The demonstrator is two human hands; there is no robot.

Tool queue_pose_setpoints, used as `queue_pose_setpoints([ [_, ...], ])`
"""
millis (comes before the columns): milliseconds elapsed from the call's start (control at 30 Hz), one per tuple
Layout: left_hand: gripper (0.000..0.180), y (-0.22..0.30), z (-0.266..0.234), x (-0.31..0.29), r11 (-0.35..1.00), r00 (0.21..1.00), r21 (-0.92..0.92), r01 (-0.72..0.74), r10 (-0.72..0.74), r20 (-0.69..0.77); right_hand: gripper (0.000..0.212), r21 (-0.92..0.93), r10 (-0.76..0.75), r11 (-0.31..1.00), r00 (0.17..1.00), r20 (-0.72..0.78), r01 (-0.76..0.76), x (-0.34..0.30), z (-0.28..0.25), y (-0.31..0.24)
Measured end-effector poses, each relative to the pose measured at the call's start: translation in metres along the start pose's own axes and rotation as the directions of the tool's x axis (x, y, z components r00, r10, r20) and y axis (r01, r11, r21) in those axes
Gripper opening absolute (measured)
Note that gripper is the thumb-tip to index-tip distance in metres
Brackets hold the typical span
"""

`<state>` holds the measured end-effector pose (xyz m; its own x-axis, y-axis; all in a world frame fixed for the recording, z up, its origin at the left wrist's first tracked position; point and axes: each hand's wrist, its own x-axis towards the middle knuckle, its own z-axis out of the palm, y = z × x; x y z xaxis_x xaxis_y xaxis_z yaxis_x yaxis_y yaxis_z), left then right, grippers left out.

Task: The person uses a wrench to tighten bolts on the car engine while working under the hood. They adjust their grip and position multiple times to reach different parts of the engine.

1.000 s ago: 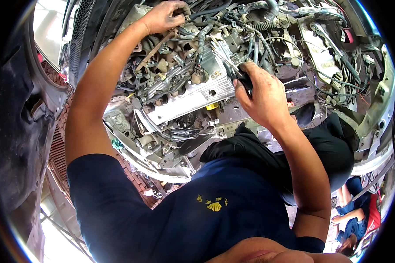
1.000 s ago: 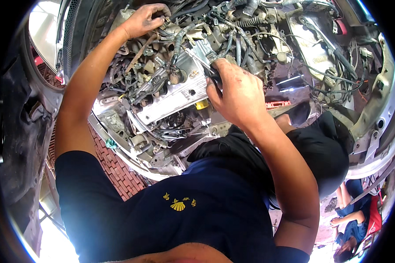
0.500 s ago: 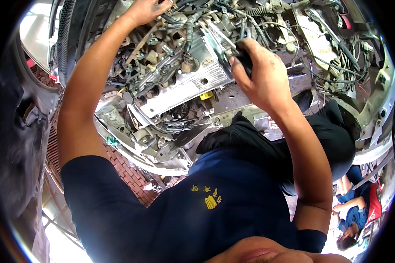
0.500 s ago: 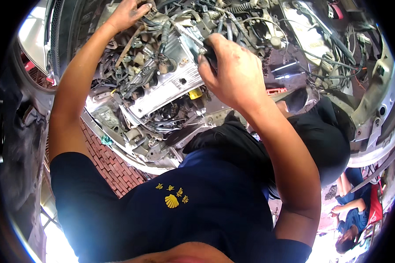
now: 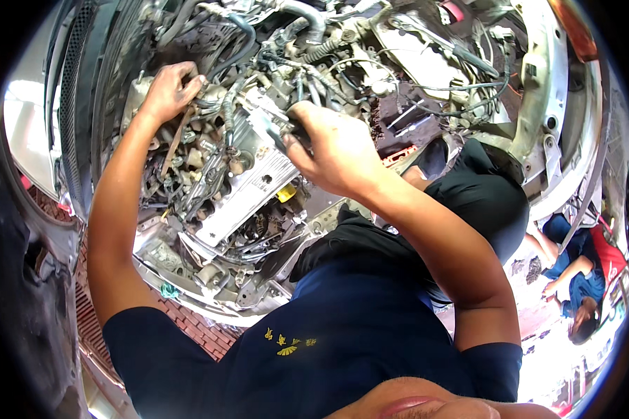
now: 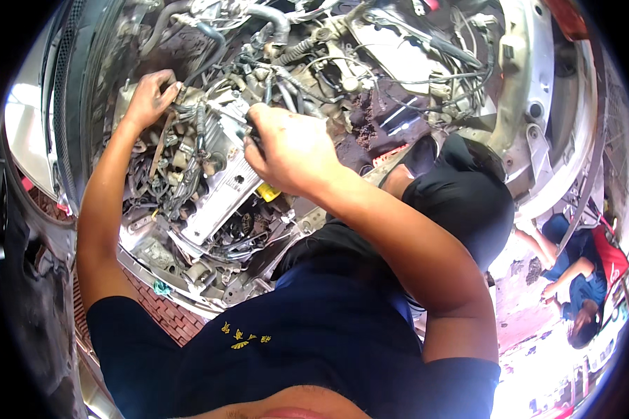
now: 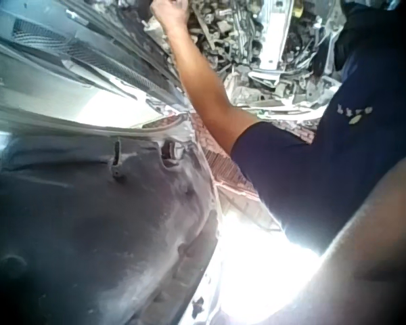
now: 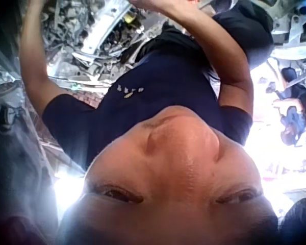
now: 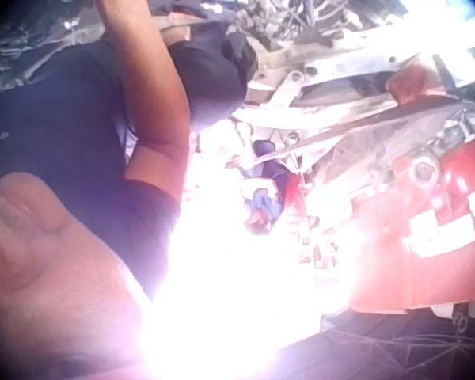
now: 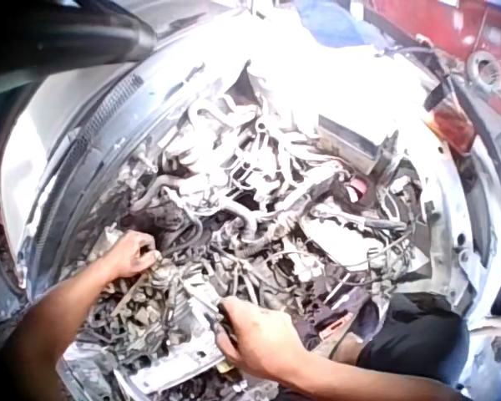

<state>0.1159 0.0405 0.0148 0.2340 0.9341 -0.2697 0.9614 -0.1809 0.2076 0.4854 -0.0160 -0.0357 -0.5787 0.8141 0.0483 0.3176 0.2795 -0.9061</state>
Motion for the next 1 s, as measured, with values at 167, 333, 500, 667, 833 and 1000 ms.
queue_pose_setpoints([
  [167, 0.031, -0.008, 0.003, -0.001, 1.0, 0.999, 0.009, -0.029, 0.03, -0.035, 0.033, 0.02, 0.006, 1.0, 1.0, -0.017, -0.006, -0.001, -0.002, 0.0],
  [333, 0.028, -0.009, 0.001, 0.001, 1.0, 1.0, -0.007, -0.016, 0.016, 0.014, 0.032, 0.005, 0.031, 1.0, 1.0, 0.0, -0.031, 0.002, -0.005, -0.002],
  [500, 0.026, 0.005, 0.001, 0.004, 0.999, 0.998, -0.035, -0.039, 0.04, 0.044, 0.029, 0.031, 0.01, 0.999, 0.999, -0.044, -0.009, -0.001, 0.001, 0.003],
  [667, 0.026, -0.011, 0.009, -0.003, 0.993, 0.994, 0.05, -0.103, 0.105, -0.04, 0.029, -0.018, 0.018, 1.0, 1.0, -0.007, -0.018, -0.001, 0.0, -0.001],
  [833, 0.022, 0.001, 0.003, 0.001, 0.999, 1.0, -0.043, -0.006, 0.008, 0.028, 0.027, 0.003, -0.005, 1.0, 1.0, -0.028, 0.005, -0.003, 0.001, 0.001],
  [1000, 0.025, 0.004, 0.001, 0.002, 0.995, 0.999, -0.099, 0.031, -0.029, 0.022, 0.027, 0.005, 0.001, 1.0, 1.0, -0.004, -0.001, -0.002, 0.001, 0.001],
])
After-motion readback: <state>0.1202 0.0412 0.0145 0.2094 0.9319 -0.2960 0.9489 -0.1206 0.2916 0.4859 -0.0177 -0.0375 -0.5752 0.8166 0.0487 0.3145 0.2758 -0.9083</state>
